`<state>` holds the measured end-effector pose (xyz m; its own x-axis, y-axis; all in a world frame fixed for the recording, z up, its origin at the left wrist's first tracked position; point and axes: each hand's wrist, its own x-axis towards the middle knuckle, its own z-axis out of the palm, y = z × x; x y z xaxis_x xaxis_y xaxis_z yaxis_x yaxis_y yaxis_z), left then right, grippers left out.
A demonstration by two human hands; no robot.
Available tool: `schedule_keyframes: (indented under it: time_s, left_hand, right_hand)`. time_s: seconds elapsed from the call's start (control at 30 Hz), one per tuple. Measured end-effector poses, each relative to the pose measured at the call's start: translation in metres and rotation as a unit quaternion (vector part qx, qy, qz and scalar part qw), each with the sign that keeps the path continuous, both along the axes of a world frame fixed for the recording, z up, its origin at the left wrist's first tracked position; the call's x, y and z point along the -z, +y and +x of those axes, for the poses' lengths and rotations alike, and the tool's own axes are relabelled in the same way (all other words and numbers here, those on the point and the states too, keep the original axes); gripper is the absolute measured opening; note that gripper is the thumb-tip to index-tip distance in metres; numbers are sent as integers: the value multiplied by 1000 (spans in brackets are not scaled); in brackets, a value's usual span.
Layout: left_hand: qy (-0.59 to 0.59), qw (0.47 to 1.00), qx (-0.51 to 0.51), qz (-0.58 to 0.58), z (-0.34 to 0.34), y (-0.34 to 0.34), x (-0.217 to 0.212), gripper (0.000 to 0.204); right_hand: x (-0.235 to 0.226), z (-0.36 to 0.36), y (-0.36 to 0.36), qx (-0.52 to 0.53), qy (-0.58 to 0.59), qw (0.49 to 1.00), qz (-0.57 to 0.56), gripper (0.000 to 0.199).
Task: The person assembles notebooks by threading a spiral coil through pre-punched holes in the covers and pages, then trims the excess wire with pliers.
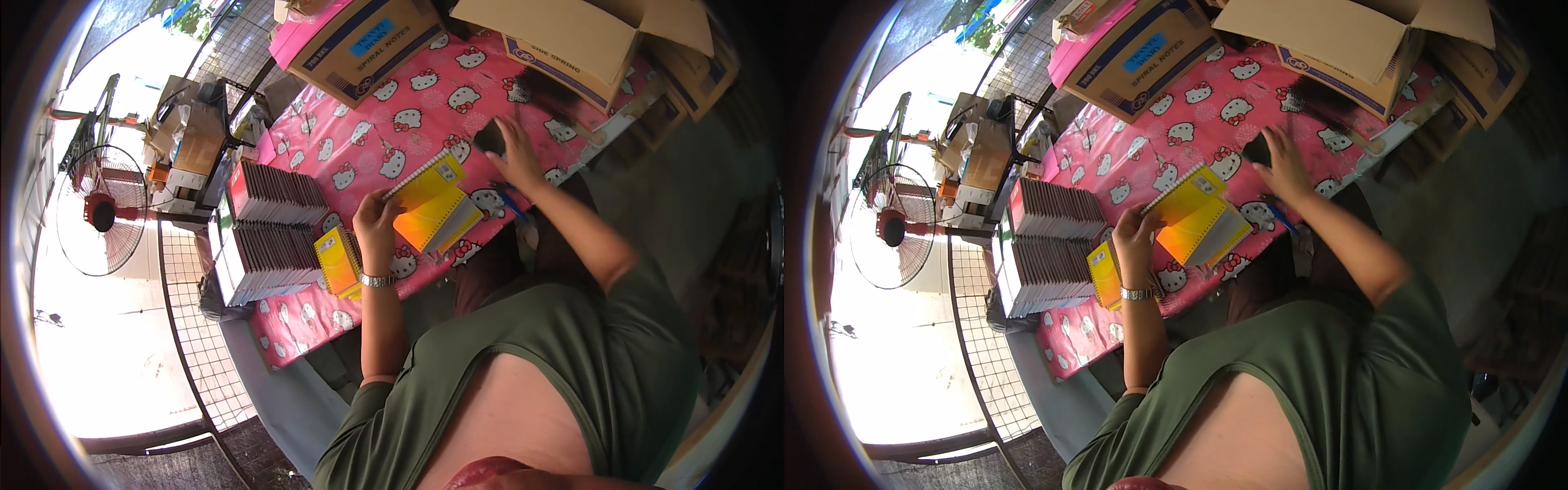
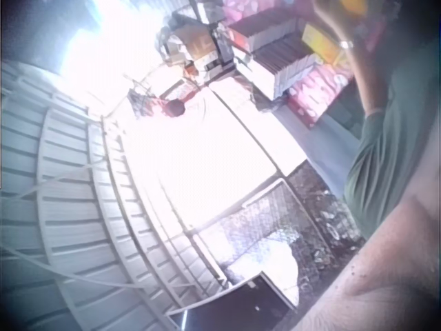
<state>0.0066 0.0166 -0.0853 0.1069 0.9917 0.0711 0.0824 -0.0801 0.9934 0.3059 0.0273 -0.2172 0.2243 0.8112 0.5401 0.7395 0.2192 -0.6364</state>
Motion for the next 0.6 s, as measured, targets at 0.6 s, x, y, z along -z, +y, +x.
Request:
schedule_keyframes:
  time_s: [0.6]
  left_hand:
    - [42,981,-136,129,36,-40,17,17]
  right_hand:
    - [-129,-73,-92,-295,12,955,14,60]
